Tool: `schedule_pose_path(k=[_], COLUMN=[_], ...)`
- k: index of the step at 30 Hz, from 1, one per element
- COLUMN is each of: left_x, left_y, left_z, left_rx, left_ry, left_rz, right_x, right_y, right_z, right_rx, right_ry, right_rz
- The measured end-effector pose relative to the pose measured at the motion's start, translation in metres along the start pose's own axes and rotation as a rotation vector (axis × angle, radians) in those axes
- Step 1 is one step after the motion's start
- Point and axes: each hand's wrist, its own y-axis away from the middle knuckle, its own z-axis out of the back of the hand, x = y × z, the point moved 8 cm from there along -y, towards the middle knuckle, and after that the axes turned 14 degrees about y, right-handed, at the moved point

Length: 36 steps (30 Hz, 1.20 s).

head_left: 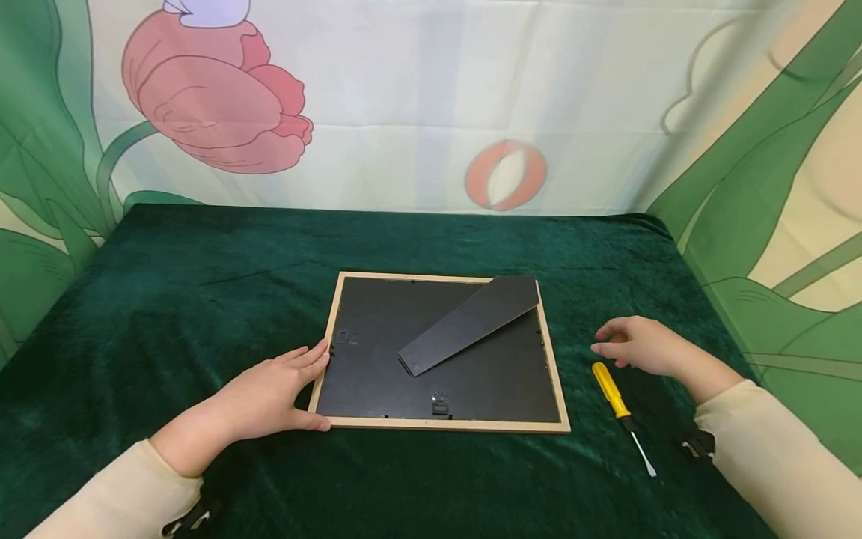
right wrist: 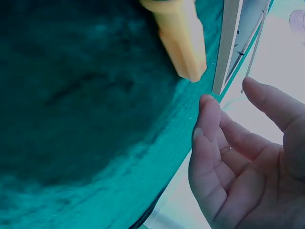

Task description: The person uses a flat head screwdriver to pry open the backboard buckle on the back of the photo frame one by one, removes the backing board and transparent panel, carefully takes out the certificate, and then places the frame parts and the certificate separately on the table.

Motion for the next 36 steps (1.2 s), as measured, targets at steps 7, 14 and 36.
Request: schedule_pose_path(k=[7,14,36], left_x=[0.003,0.005,0.0], left_y=[0.001,0.001,0.001], left_z=[0.001,0.0,0.001], left_rx=[0.003,0.003,-0.009], left_ry=[0.008,0.007,0.006], left_rz=[0.02,0.023,-0.005], right_x=[-0.006,-0.007,0.012], right_y=[0.007,0.009,-0.003], right_z=[-0.018,-0.03,0.015], right_rx=[0.029,0.057,-0.131], right_ry=[-0.062,-0.085,-0.563], right_rz=[0.002,-0.025,0.031])
